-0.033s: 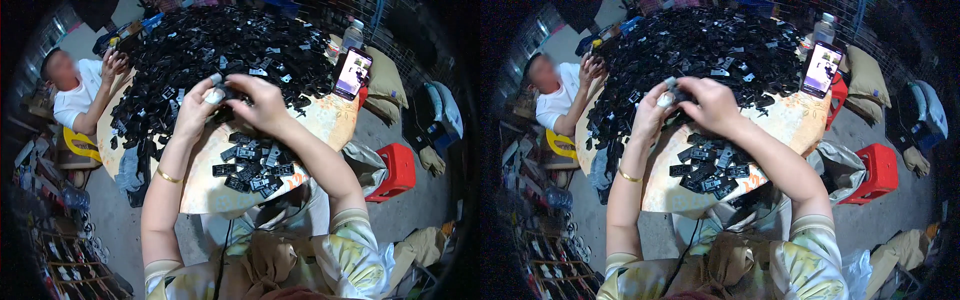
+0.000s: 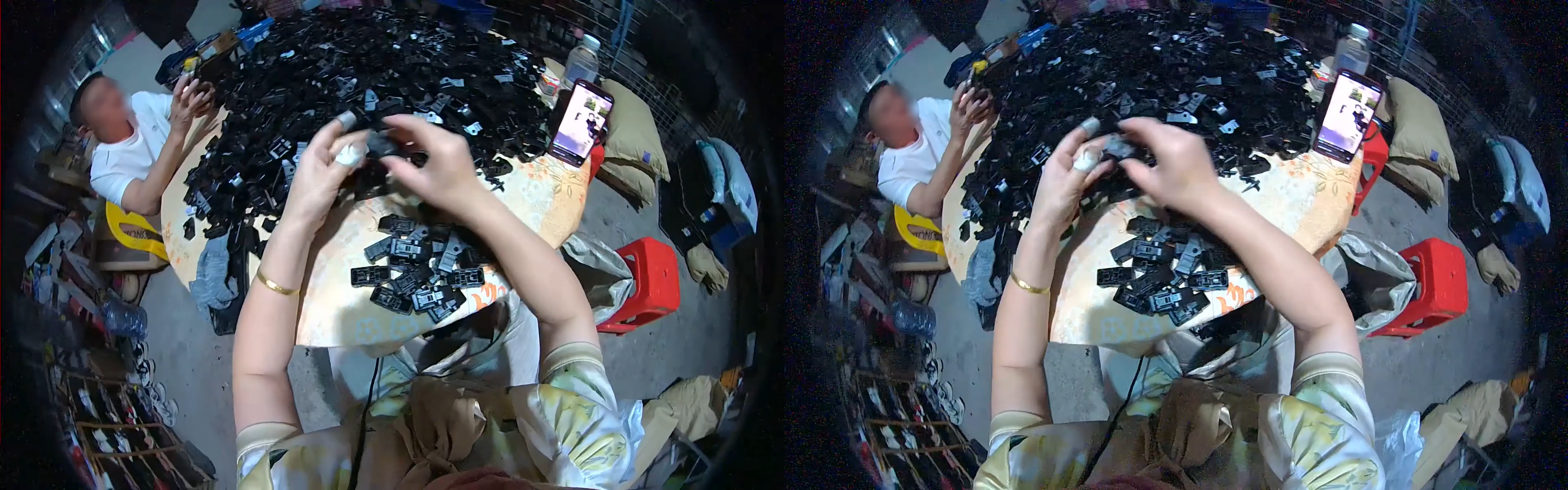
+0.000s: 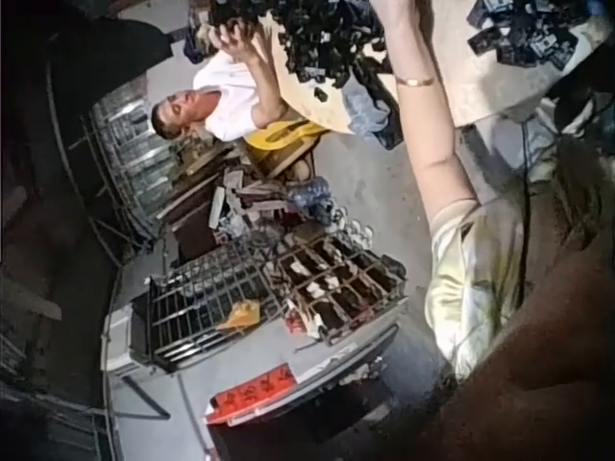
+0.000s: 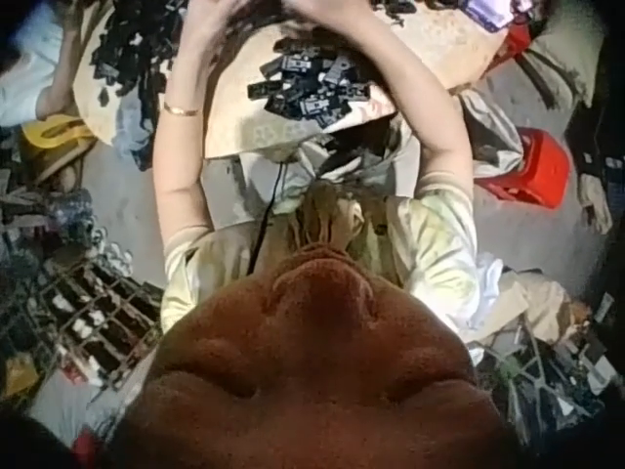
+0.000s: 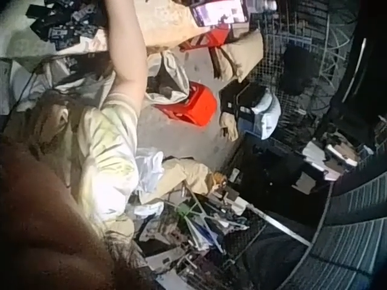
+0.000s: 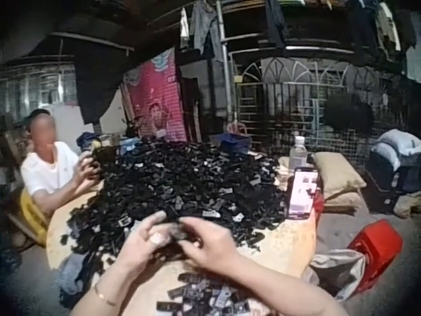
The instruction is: Assembling small black plastic mechanical components at a workbench.
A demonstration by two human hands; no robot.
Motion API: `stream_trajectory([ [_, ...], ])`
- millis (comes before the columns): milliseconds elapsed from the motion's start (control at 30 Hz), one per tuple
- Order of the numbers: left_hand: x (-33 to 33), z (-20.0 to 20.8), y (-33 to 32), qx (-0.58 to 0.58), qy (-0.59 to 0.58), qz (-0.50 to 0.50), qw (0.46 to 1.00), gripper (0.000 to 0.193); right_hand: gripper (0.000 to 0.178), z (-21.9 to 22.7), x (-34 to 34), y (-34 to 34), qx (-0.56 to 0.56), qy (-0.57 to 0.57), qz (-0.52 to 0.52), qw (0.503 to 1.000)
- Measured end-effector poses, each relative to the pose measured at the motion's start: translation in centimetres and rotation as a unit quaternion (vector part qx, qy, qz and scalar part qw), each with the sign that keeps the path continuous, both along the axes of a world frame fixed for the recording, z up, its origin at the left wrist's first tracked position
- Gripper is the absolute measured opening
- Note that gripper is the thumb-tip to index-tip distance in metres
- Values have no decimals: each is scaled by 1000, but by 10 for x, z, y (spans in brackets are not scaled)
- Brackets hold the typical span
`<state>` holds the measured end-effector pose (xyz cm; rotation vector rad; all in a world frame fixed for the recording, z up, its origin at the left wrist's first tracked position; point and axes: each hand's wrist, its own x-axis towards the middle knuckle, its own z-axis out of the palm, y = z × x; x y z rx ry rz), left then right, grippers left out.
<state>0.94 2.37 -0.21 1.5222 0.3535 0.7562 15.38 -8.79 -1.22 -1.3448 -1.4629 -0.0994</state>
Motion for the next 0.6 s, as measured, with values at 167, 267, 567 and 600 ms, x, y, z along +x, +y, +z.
stream_trajectory([
  [167,-17,2,32,193,119,195,954,31,36,-1,28,-4,-254,90,136,953],
  [267,-16,-2,19,336,229,148,902,22,25,-6,19,-2,-294,-44,203,933],
  [567,9,-34,19,571,224,232,755,33,24,-14,3,16,-86,-106,-26,990],
  [600,13,-33,19,580,192,270,744,34,24,-16,4,19,-87,-107,-27,990],
])
